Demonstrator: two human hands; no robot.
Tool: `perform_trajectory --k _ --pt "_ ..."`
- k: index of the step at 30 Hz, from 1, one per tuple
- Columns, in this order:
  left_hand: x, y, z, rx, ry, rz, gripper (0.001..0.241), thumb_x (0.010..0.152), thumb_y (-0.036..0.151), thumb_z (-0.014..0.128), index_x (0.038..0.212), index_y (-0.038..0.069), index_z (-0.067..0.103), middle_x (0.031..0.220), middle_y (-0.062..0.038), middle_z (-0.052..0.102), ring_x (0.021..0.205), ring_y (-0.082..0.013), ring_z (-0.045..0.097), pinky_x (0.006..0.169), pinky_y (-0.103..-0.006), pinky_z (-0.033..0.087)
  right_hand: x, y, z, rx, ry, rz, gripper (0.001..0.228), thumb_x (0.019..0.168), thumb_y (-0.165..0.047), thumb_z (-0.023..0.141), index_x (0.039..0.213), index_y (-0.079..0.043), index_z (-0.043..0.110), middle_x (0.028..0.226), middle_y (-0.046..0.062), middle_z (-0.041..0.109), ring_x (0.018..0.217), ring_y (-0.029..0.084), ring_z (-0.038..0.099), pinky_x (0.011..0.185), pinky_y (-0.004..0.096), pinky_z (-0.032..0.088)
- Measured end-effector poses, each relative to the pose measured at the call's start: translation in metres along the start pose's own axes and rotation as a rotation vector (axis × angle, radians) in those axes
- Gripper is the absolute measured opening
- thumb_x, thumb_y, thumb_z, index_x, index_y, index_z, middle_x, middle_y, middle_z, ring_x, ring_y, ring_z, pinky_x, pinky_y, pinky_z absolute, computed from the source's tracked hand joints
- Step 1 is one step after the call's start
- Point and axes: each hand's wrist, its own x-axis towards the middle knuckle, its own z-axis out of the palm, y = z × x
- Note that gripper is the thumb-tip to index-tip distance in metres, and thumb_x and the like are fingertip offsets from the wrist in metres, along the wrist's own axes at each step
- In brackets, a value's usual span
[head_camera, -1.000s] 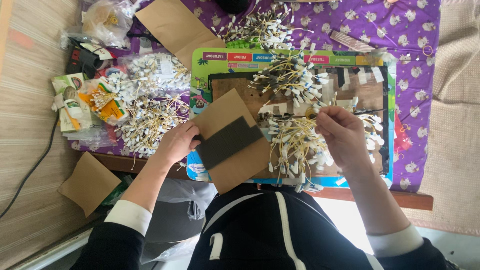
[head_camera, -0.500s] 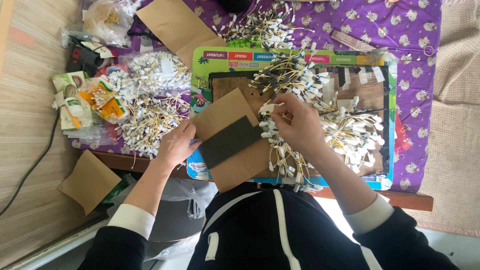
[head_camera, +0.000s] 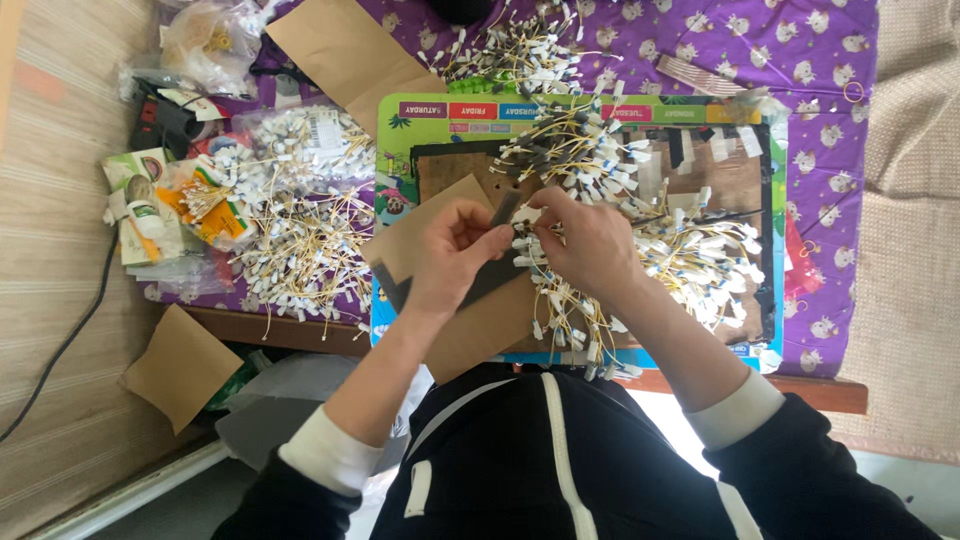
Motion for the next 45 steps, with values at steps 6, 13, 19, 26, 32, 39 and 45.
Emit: perform_trajectory --k 6,13,19,26,32,39,45 --pt "-0.007 -0.008 0.013 -0.229 0.027 -0.105 0.014 0.088 0.010 0.074 0.093 0.004 0.061 0.083 -0.001 0.065 0.074 -0.0066 0.061 0.067 -0.0215 0.053 -0.010 0.013 -0.011 0.106 0.022 0.099 0.018 0.087 -0.017 0.069 0.104 -0.012 0.069 0.083 0.007 0.072 0.069 0.021 0.070 0.062 0.036 0.053" --pt "-0.028 -0.019 0.026 -0.276 0.000 -0.285 0.014 0.085 0.013 0.075 0.090 0.005 0.063 0.079 -0.004 0.070 0.071 -0.0091 0.065 0.065 -0.0223 0.053 -0.013 0.021 -0.024 0.293 -0.086 0.281 0.022 0.081 -0.014 0.075 0.103 -0.011 0.073 0.105 0.005 0.062 0.058 0.011 0.055 0.054 0.028 0.046" --pt "-0.022 -0.030 0.045 -0.365 0.075 -0.344 0.017 0.086 0.017 0.075 0.087 0.005 0.064 0.080 -0.004 0.070 0.069 -0.0086 0.064 0.064 -0.0222 0.051 -0.012 0.022 -0.025 0.276 -0.072 0.209 0.019 0.082 -0.015 0.074 0.101 -0.011 0.073 0.106 0.007 0.061 0.062 0.011 0.059 0.058 0.027 0.049" --pt "-0.022 -0.034 0.051 -0.412 0.113 -0.369 0.017 0.084 0.019 0.076 0.085 0.007 0.063 0.079 -0.005 0.070 0.067 -0.0090 0.062 0.064 -0.0227 0.052 -0.013 0.023 -0.024 0.242 -0.093 0.230 0.017 0.082 -0.015 0.074 0.099 -0.013 0.074 0.106 0.006 0.063 0.077 0.016 0.063 0.065 0.031 0.051" --pt "-0.021 -0.033 0.056 -0.453 0.160 -0.379 0.016 0.085 0.017 0.075 0.086 0.006 0.063 0.081 -0.005 0.070 0.069 -0.0085 0.062 0.064 -0.0216 0.051 -0.011 0.023 -0.024 0.233 -0.082 0.202 0.016 0.082 -0.014 0.073 0.098 -0.012 0.074 0.105 0.006 0.063 0.080 0.017 0.064 0.066 0.031 0.051" --pt "-0.026 -0.031 0.057 -0.481 0.167 -0.361 0.016 0.084 0.016 0.075 0.086 0.006 0.062 0.082 -0.006 0.069 0.071 -0.0098 0.064 0.066 -0.0237 0.053 -0.012 0.024 -0.024 0.231 -0.087 0.193 0.015 0.082 -0.013 0.072 0.097 -0.011 0.074 0.104 0.005 0.063 0.079 0.017 0.065 0.064 0.032 0.051" --pt "-0.025 -0.031 0.057 -0.478 0.171 -0.370 0.016 0.085 0.016 0.075 0.087 0.006 0.062 0.082 -0.006 0.069 0.071 -0.0099 0.064 0.065 -0.0235 0.053 -0.012 0.025 -0.023 0.214 -0.101 0.201 0.015 0.083 -0.015 0.073 0.097 -0.012 0.074 0.103 0.006 0.063 0.079 0.018 0.064 0.065 0.032 0.051"
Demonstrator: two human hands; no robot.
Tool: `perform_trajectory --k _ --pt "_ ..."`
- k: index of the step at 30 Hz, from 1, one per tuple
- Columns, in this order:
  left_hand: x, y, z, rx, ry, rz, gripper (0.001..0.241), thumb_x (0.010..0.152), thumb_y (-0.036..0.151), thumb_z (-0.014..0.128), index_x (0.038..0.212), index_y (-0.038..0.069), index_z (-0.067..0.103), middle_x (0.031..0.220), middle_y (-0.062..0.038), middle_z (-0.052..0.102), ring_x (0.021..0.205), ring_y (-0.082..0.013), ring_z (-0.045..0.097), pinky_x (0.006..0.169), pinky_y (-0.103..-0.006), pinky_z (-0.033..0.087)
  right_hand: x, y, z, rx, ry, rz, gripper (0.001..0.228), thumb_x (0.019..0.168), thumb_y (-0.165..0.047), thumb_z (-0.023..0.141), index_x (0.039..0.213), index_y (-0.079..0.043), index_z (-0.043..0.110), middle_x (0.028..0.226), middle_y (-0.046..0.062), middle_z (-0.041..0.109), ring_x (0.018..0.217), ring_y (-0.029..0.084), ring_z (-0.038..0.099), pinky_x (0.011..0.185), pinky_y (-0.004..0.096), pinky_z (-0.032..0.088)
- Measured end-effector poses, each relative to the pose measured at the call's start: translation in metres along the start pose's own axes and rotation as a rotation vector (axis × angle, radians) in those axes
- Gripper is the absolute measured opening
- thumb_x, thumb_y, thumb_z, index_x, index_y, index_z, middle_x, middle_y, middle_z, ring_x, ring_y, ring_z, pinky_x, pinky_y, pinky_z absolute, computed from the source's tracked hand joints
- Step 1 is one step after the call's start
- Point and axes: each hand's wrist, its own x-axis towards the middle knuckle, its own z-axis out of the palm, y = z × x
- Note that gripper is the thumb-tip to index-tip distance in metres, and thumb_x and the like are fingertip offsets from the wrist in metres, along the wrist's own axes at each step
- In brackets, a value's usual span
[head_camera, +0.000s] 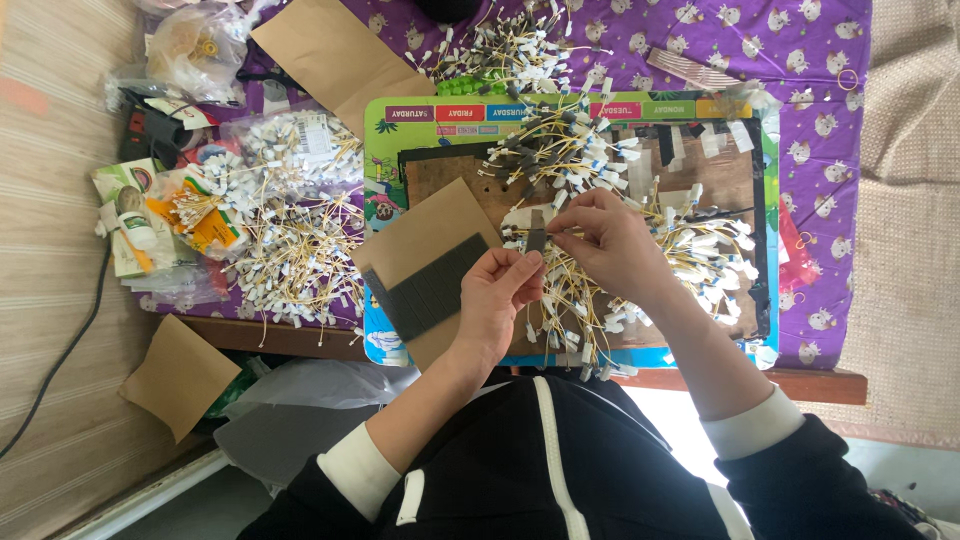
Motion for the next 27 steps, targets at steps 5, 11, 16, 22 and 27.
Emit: perform_trajectory --k 5,11,16,22,27 --pt "0.003 0.000 -0.001 0.021 0.029 -0.023 0.019 0.082 0.019 0.076 0.086 0.006 0.062 0.080 -0.006 0.069 0.068 -0.0094 0.064 0.064 -0.0231 0.054 0.000 -0.001 0.000 -0.002 0.000 0.007 0.014 0.083 -0.016 0.073 0.097 -0.012 0.073 0.103 0.005 0.063 0.078 0.018 0.065 0.065 0.032 0.051" --pt "0.011 -0.002 0.005 0.094 0.179 -0.053 0.028 0.077 0.027 0.080 0.082 0.007 0.060 0.073 -0.004 0.066 0.058 -0.0085 0.062 0.054 -0.0250 0.057 -0.001 -0.002 -0.001 -0.013 -0.003 -0.011 0.015 0.082 -0.017 0.073 0.096 -0.011 0.073 0.105 0.006 0.062 0.073 0.019 0.064 0.061 0.032 0.051" --pt "0.017 -0.003 0.012 0.155 0.212 -0.051 0.037 0.075 0.034 0.081 0.078 0.006 0.057 0.071 -0.005 0.064 0.054 -0.0092 0.061 0.048 -0.0271 0.058 -0.002 0.000 0.000 -0.005 0.028 -0.049 0.013 0.082 -0.016 0.072 0.093 -0.009 0.072 0.105 0.008 0.061 0.066 0.019 0.063 0.057 0.032 0.049" --pt "0.023 -0.003 0.014 0.279 0.205 -0.059 0.045 0.076 0.045 0.075 0.081 0.004 0.056 0.072 -0.010 0.066 0.047 -0.0128 0.060 0.043 -0.0299 0.055 0.000 0.006 0.006 -0.029 0.061 -0.095 0.011 0.081 -0.013 0.071 0.091 -0.008 0.072 0.101 0.006 0.063 0.064 0.019 0.064 0.057 0.032 0.050" --pt "0.020 0.006 0.004 0.284 -0.011 -0.302 0.058 0.085 0.061 0.056 0.092 0.004 0.058 0.078 -0.017 0.070 0.051 -0.0173 0.066 0.046 -0.0293 0.056 0.003 0.003 0.007 0.003 0.116 -0.142 0.010 0.083 -0.012 0.070 0.090 -0.005 0.068 0.100 0.007 0.063 0.064 0.019 0.064 0.057 0.031 0.051"
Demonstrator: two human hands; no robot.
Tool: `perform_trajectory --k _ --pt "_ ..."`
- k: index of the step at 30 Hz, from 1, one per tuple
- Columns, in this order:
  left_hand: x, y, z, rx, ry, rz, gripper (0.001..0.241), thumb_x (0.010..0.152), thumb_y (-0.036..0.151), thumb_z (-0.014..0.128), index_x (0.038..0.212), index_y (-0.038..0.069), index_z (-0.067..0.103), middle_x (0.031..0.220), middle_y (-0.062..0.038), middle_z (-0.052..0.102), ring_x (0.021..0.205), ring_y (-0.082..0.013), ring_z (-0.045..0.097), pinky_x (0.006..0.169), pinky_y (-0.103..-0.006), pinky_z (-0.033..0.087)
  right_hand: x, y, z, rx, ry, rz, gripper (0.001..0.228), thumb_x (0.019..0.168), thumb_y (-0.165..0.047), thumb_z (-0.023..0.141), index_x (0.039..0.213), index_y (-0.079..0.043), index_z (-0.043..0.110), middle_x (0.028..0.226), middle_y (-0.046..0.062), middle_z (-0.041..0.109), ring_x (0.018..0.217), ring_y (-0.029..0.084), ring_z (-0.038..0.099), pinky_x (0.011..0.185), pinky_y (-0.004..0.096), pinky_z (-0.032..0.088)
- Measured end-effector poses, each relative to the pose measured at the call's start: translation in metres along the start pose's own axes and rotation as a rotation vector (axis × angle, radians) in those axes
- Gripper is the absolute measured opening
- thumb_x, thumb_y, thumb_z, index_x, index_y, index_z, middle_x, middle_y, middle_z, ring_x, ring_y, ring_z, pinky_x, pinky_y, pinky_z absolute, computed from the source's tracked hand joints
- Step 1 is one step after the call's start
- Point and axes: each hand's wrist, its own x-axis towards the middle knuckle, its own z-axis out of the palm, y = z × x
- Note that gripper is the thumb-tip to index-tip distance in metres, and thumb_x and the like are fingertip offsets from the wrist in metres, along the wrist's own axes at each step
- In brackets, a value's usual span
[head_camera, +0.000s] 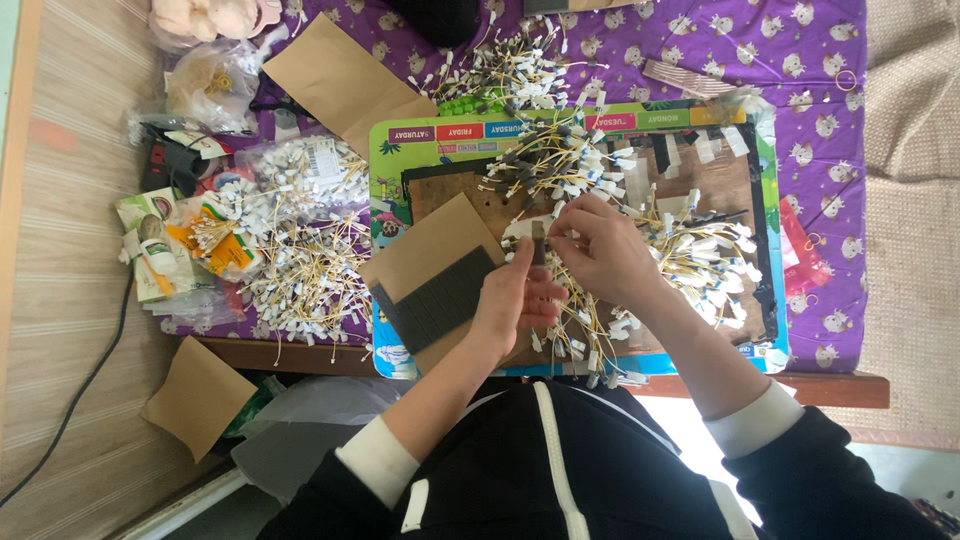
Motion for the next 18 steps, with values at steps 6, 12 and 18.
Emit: perform_trajectory --k 6,12,18 --pt "-0.025 0.022 -0.027 -0.011 -0.403 0.047 0.063 0.100 0.055 0.043 0.115 -0.003 0.060 0.094 -0.022 0.071 0.067 -0.0212 0.071 0.059 -0.0302 0.060 -0.001 -0.019 -0.005 0.047 0.090 -0.006 0.006 0.087 -0.007 0.068 0.091 -0.002 0.066 0.096 0.006 0.065 0.055 0.017 0.059 0.050 0.031 0.044" --pt "-0.034 0.060 -0.020 -0.087 -0.402 0.083 0.068 0.096 0.059 0.036 0.129 0.002 0.054 0.102 -0.020 0.072 0.077 -0.0229 0.074 0.063 -0.0308 0.062 -0.011 -0.038 -0.024 0.077 0.087 -0.158 0.007 0.087 -0.004 0.067 0.093 -0.001 0.065 0.098 0.008 0.064 0.063 0.014 0.062 0.051 0.025 0.049" --pt "-0.042 0.075 -0.007 0.016 -0.396 0.058 0.064 0.096 0.054 0.042 0.130 0.002 0.056 0.098 -0.018 0.072 0.073 -0.0208 0.073 0.059 -0.0289 0.061 -0.024 -0.042 -0.031 0.030 0.070 -0.196 0.010 0.086 -0.002 0.065 0.096 -0.002 0.066 0.099 0.007 0.065 0.064 0.014 0.064 0.052 0.025 0.050"
